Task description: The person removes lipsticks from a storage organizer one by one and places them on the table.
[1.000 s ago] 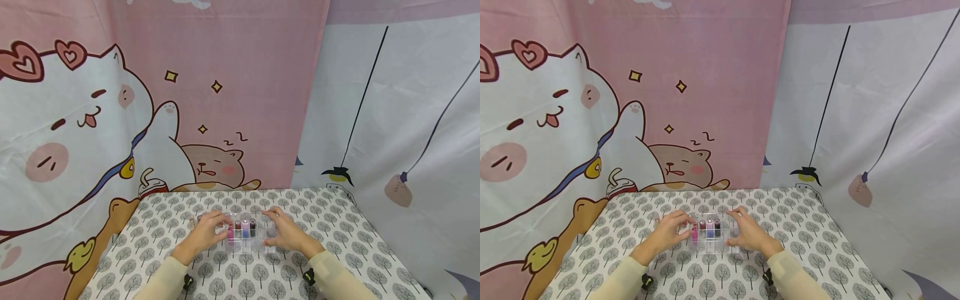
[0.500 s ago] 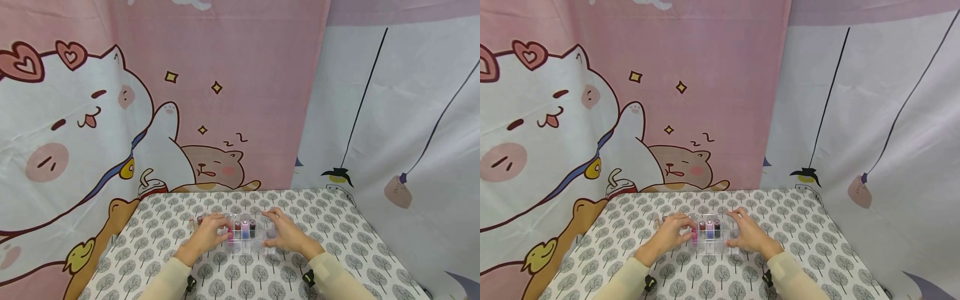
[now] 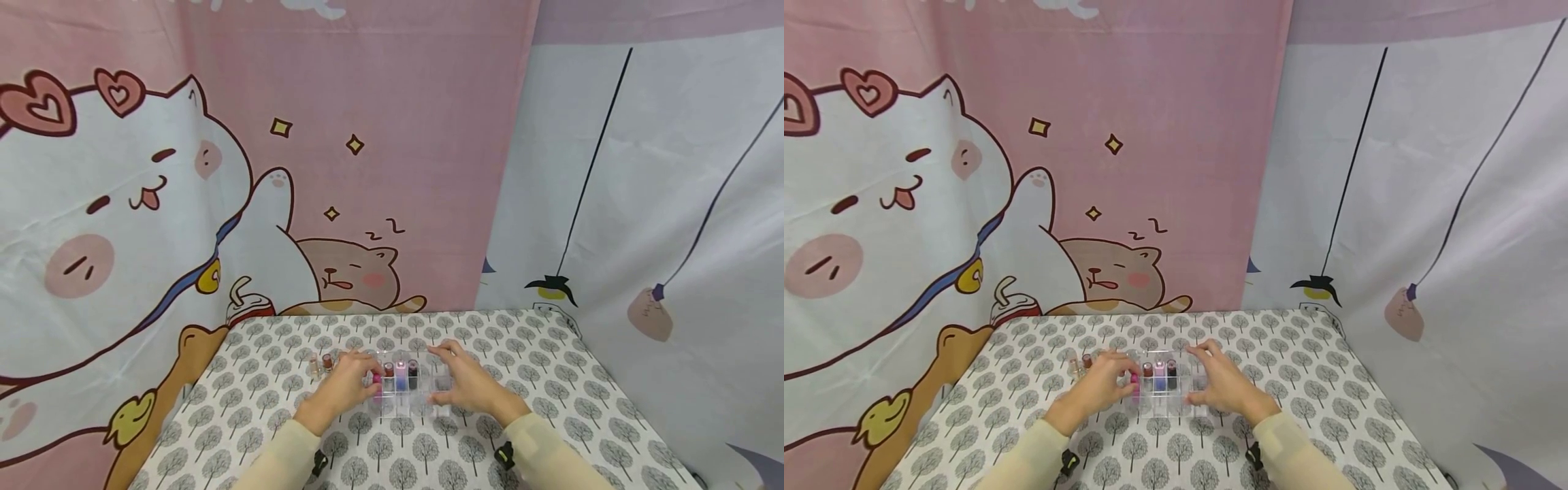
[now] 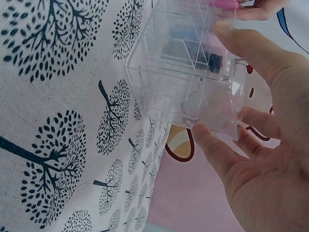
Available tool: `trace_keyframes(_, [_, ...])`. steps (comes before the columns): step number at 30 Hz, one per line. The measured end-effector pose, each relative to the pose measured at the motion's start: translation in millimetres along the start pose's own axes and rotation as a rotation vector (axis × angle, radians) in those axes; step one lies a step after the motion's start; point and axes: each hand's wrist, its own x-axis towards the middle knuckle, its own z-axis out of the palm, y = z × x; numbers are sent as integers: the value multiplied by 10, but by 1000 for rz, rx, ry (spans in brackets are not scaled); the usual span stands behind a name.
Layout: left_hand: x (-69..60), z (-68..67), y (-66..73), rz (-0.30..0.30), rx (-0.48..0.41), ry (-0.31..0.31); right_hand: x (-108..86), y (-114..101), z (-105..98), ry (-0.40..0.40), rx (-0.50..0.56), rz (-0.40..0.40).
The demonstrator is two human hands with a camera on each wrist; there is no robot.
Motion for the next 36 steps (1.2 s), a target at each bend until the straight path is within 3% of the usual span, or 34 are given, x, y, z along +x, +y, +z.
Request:
trace_keyframes(5, [2,11,16,-21,-8,-2,-10,-1,-1,6,-1,-6])
trace_keyframes(20, [-17,0,12,0,-51,21,-6,-27,2,7,-13,2])
trace_keyframes(36, [-75,-21,-29,-6,-52,81,-18,-41,-8,0,8,5])
